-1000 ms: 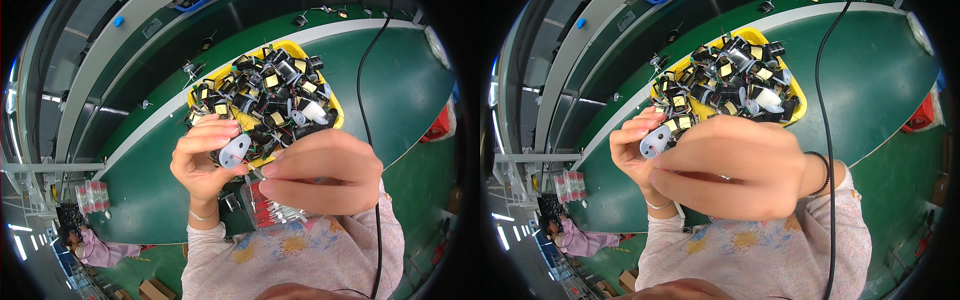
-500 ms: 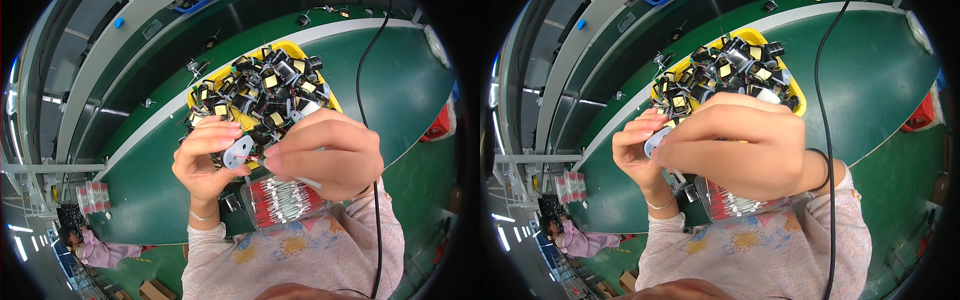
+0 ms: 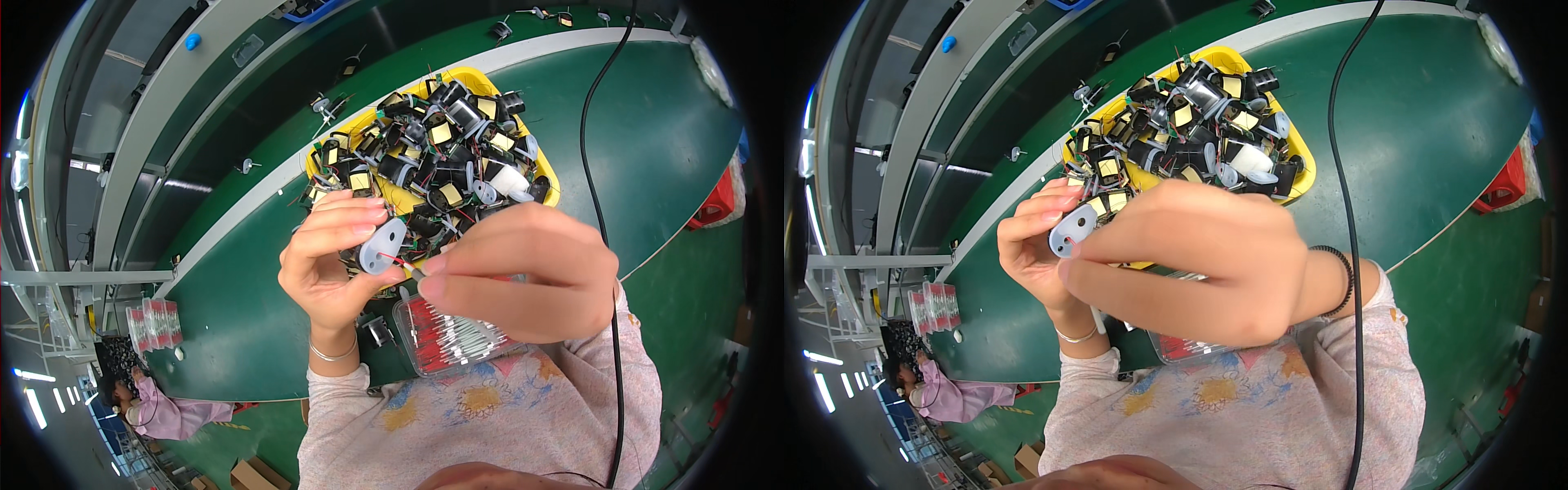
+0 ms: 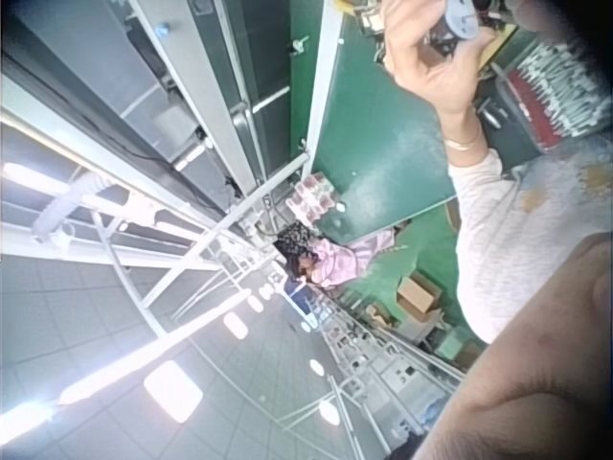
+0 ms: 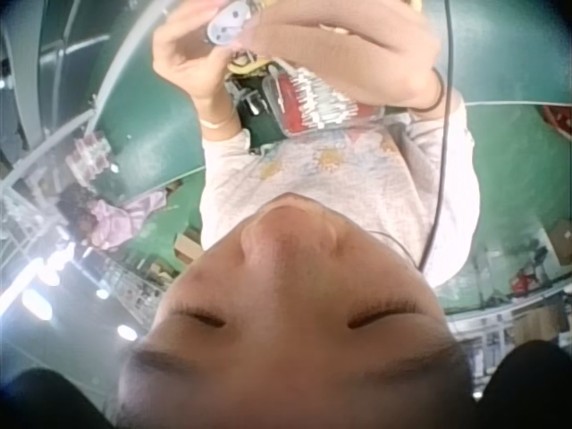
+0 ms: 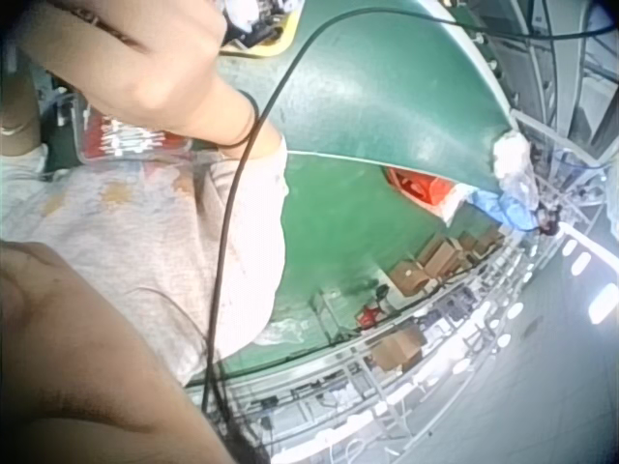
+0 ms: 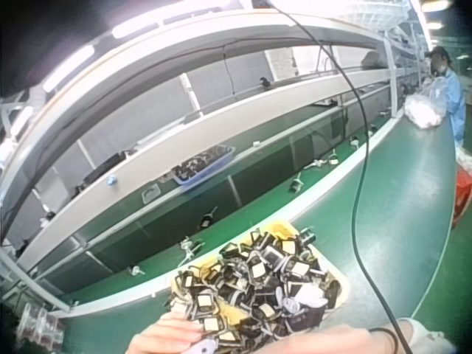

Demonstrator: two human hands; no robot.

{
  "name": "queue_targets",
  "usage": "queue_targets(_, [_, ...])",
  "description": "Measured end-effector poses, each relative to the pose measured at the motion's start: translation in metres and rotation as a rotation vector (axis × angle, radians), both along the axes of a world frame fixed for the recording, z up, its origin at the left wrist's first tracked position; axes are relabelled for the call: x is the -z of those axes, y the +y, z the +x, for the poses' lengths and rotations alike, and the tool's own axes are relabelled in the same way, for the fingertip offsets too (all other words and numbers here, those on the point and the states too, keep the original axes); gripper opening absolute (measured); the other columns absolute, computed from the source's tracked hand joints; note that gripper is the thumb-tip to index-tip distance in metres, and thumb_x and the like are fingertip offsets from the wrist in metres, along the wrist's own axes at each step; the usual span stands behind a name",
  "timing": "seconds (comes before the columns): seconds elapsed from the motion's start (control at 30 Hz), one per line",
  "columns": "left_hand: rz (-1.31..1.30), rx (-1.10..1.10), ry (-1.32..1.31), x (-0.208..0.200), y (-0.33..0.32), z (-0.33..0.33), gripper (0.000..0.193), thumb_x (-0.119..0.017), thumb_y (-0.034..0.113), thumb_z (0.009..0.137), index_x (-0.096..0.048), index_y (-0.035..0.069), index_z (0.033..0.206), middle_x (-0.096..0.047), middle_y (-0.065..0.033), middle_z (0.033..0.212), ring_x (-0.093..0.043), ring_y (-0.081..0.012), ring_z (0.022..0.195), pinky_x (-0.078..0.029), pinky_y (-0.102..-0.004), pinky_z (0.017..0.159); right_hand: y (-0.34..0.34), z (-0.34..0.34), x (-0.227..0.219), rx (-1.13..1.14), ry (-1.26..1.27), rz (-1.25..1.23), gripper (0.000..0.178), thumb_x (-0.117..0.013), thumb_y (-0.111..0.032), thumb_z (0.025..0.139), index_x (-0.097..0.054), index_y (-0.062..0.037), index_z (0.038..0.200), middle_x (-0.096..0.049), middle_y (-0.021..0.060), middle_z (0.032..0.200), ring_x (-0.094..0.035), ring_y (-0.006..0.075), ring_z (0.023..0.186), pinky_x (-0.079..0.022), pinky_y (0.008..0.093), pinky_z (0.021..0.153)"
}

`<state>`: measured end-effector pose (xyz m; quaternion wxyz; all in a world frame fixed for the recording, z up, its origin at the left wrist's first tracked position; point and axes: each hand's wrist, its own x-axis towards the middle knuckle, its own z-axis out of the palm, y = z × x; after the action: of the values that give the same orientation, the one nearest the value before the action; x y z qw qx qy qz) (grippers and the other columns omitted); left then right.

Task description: The person picks up electronics components one at a time, inserts a thin metal rod into a white plastic part using a tool, and then places the assembled piece back onto the table.

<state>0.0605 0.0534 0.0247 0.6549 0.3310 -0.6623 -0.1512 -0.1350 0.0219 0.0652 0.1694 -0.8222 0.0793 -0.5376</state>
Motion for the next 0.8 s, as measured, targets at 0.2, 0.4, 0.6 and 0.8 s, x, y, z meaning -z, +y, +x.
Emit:
queue_targets(0.2, [-0.023, -0.050, -0.014, -0.0031, -0.0002, -0.0035, 0.043, -0.083, 0.019, 0.056, -0.058, 0.004, 0.086, -0.065, -0.0127, 0.085, -0.063, -0.0265, 0.085, -0.043, -0.0406, 0.084, 0.0014, -0.0022, -0.0028, 0.018, 0.037, -0.047, 0.022, -0.068, -0.002, 0.060, -0.068, -0.0032, 0.083, -0.063, 0.0063, 0.086, -0.060, 0.0170, 0.071, -0.049, 0.0244, 0.060])
queue_targets(0.4, [-0.039, -0.094, -0.122, -0.0032, -0.0004, 0.0001, 0.042, -0.083, 0.018, 0.056, -0.058, 0.004, 0.087, -0.065, -0.0121, 0.085, -0.063, -0.0263, 0.085, -0.043, -0.0399, 0.083, -0.0001, 0.0010, 0.0018, 0.039, 0.000, -0.001, 0.021, -0.068, -0.001, 0.059, -0.069, -0.0039, 0.080, -0.063, 0.0052, 0.083, -0.059, 0.0161, 0.069, -0.048, 0.0236, 0.057])
queue_targets(0.6, [-0.033, -0.017, -0.047, -0.0040, 0.0005, -0.0019, 0.042, -0.083, 0.019, 0.056, -0.058, 0.004, 0.087, -0.065, -0.0128, 0.085, -0.063, -0.0261, 0.084, -0.044, -0.0403, 0.082, 0.0006, 0.0011, -0.0001, 0.027, -0.023, -0.002, 0.021, -0.068, -0.001, 0.060, -0.069, -0.0042, 0.080, -0.063, 0.0054, 0.083, -0.059, 0.0161, 0.069, -0.048, 0.0233, 0.057])
queue_targets(0.8, [-0.005, 0.064, 0.058, -0.0005, 0.0017, -0.0013, 0.046, -0.082, 0.023, 0.057, -0.055, 0.003, 0.089, -0.064, -0.0140, 0.087, -0.063, -0.0265, 0.084, -0.043, -0.0408, 0.084, 0.0018, -0.0017, -0.0016, 0.014, 0.003, -0.122, 0.019, -0.066, -0.003, 0.063, -0.067, -0.0023, 0.082, -0.063, 0.0082, 0.083, -0.060, 0.0181, 0.070, -0.050, 0.0248, 0.061])
